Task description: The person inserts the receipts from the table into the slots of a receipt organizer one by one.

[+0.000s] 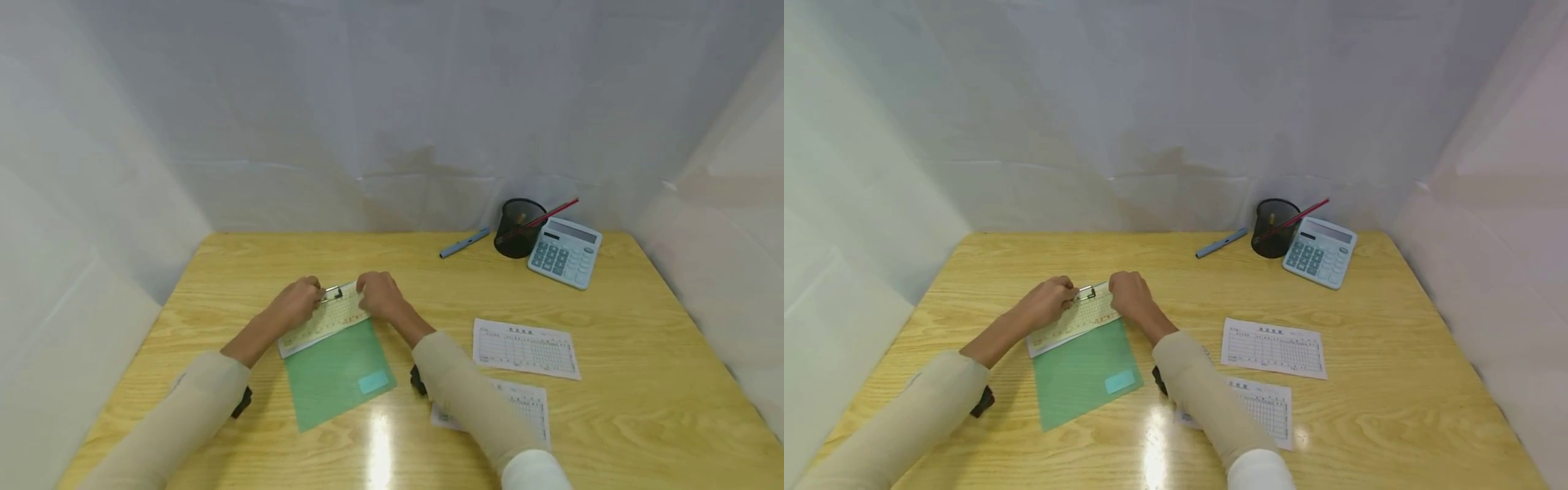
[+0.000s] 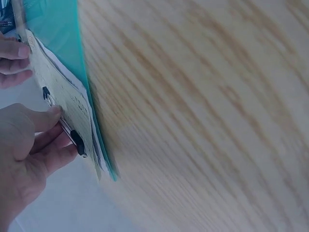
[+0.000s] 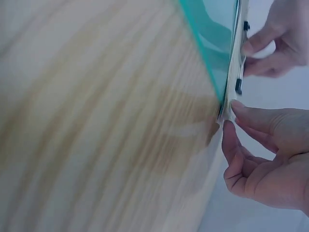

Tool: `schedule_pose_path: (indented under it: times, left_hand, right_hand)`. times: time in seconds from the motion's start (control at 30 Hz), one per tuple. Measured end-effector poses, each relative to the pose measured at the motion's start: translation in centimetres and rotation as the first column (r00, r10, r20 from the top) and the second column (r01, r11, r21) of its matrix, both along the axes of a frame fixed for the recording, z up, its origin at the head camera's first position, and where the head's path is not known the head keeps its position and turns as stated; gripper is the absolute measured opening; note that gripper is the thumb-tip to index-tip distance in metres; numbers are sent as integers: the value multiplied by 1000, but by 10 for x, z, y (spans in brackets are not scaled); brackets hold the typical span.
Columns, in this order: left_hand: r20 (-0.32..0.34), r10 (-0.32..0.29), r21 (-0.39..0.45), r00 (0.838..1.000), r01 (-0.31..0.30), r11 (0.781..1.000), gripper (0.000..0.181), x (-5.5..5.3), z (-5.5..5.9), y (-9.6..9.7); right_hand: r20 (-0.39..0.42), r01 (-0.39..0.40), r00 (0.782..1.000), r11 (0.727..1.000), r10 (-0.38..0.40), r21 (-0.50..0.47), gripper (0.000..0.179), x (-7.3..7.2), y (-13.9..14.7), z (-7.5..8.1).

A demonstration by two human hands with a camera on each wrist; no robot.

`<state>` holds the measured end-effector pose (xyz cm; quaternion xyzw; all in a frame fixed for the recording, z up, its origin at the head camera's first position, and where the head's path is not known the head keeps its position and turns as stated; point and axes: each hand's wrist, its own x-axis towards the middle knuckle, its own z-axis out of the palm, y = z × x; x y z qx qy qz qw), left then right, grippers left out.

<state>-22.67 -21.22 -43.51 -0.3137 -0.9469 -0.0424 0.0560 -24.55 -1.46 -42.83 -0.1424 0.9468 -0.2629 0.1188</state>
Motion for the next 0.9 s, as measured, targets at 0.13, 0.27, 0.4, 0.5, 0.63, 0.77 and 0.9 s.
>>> schedule_pose_path:
  times: [0.13, 0.27, 0.4, 0.5, 0.63, 0.77, 0.9]
  left_hand:
    - [-1, 8, 2, 1000, -8, 1000, 10, 0, 2, 0]
    - [-20, 30, -23, 999, -30, 999, 9, 0, 4, 1]
    - [-27, 31, -33, 999, -31, 999, 8, -1, 4, 3]
    - [-17, 24, -32, 1000, -24, 999, 9, -2, 2, 5]
    - [-8, 28, -37, 1000, -28, 999, 9, -1, 2, 8]
    - [-6, 43, -52, 999, -43, 998, 9, -1, 2, 7]
    - [-13, 51, -46, 999, -52, 998, 8, -1, 1, 3]
  right_hand:
    - [0, 11, 1000, 999, -11, -37, 27, -2, 18, 3]
    - [-17, -8, 1000, 996, 6, -83, 23, 0, 39, 7]
    - [-6, 4, 1000, 994, -5, -111, 25, 7, 64, 11]
    - [20, 30, 999, 991, -28, -128, 28, 13, 88, 12]
    - [21, 37, 999, 988, -34, -148, 29, 23, 127, 14]
    - [-17, 14, 1000, 989, -17, -144, 31, 31, 170, 15]
    - [-41, 22, 999, 993, -27, -117, 33, 35, 207, 15]
